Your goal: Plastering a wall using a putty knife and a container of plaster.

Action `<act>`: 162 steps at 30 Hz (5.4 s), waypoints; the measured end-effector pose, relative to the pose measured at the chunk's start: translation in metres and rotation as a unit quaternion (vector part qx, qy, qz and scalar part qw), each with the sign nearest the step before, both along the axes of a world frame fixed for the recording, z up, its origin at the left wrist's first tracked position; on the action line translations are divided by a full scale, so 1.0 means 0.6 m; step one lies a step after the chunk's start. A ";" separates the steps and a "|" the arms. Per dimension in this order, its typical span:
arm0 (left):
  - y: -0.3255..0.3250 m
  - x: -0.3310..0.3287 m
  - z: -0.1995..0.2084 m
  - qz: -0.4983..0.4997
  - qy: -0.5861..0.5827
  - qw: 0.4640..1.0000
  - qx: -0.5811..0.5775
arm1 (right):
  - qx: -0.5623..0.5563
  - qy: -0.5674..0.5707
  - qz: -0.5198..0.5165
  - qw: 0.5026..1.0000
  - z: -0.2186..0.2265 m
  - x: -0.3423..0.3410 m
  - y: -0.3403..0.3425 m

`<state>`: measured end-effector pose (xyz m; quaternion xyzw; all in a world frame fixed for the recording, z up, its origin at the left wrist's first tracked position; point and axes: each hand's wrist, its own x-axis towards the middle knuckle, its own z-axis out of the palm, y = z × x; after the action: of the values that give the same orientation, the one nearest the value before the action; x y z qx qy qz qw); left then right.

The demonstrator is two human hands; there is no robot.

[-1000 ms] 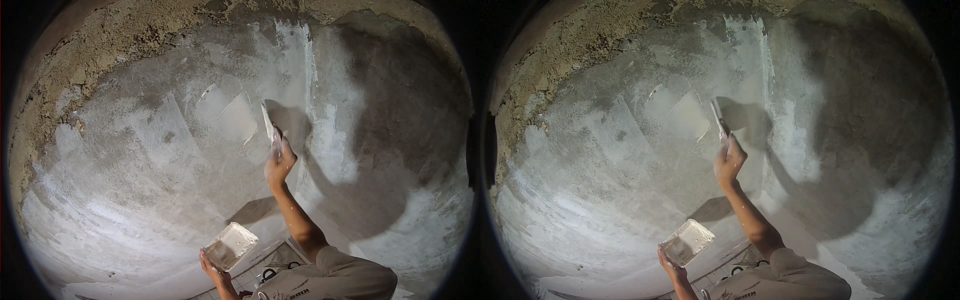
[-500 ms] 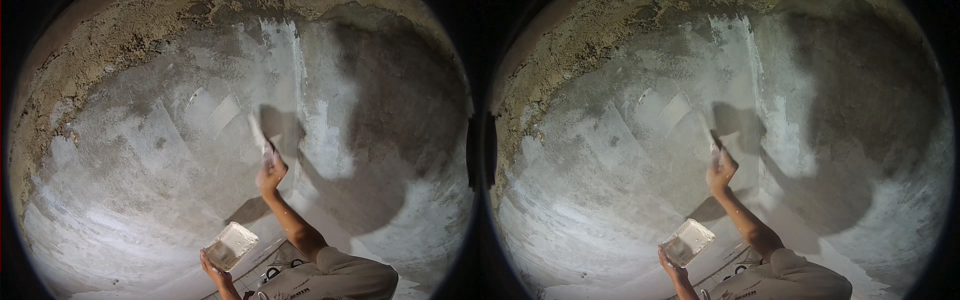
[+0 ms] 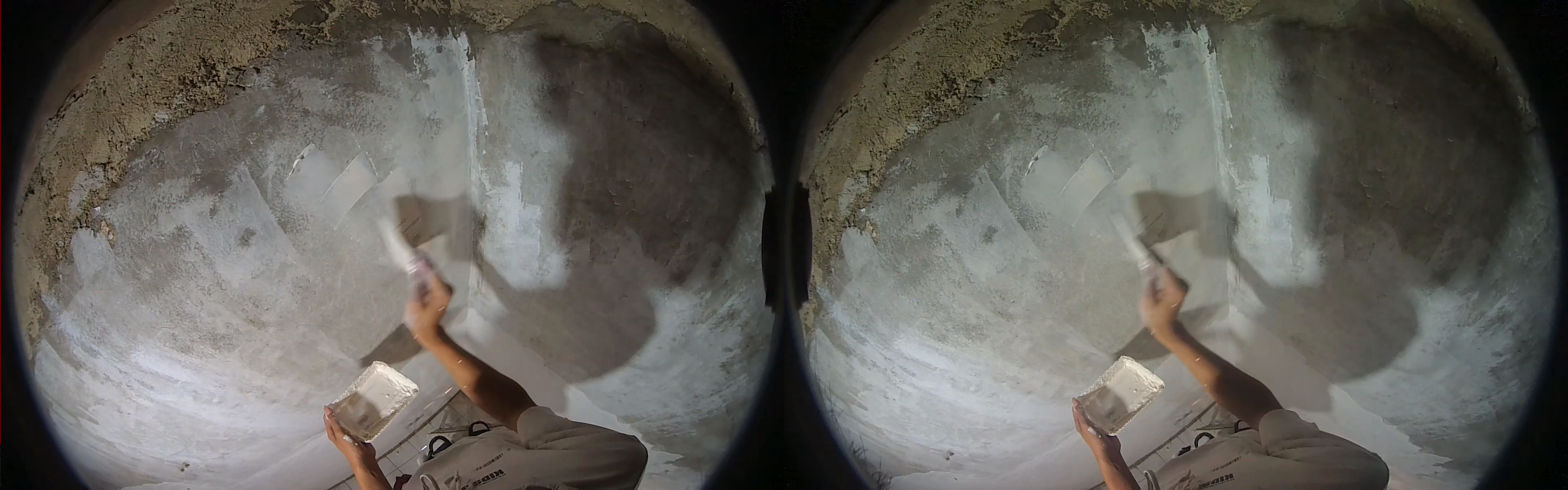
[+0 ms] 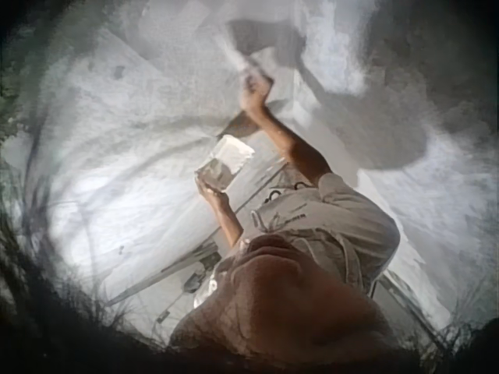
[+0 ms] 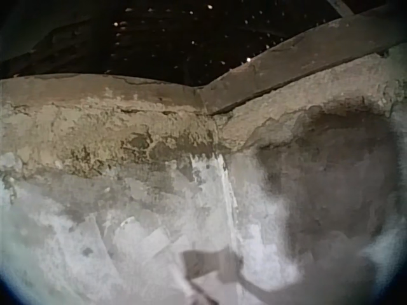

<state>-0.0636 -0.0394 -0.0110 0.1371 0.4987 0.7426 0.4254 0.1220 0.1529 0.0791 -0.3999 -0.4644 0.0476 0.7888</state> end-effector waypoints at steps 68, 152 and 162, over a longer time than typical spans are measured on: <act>-0.052 -0.009 -0.025 -0.035 0.000 0.999 0.017 | -0.020 -0.027 -0.166 0.986 -0.010 0.077 0.128; -0.089 0.054 0.004 -0.023 0.030 0.999 0.037 | 0.112 0.133 -0.034 0.984 0.035 0.211 0.190; -0.057 0.026 0.016 -0.017 -0.010 0.999 0.031 | 0.045 0.044 0.181 0.981 0.060 0.067 0.048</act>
<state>-0.0480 -0.0738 -0.0011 0.1515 0.4690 0.7517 0.4382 0.1624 0.1819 0.1153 -0.2710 -0.4954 0.1866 0.8039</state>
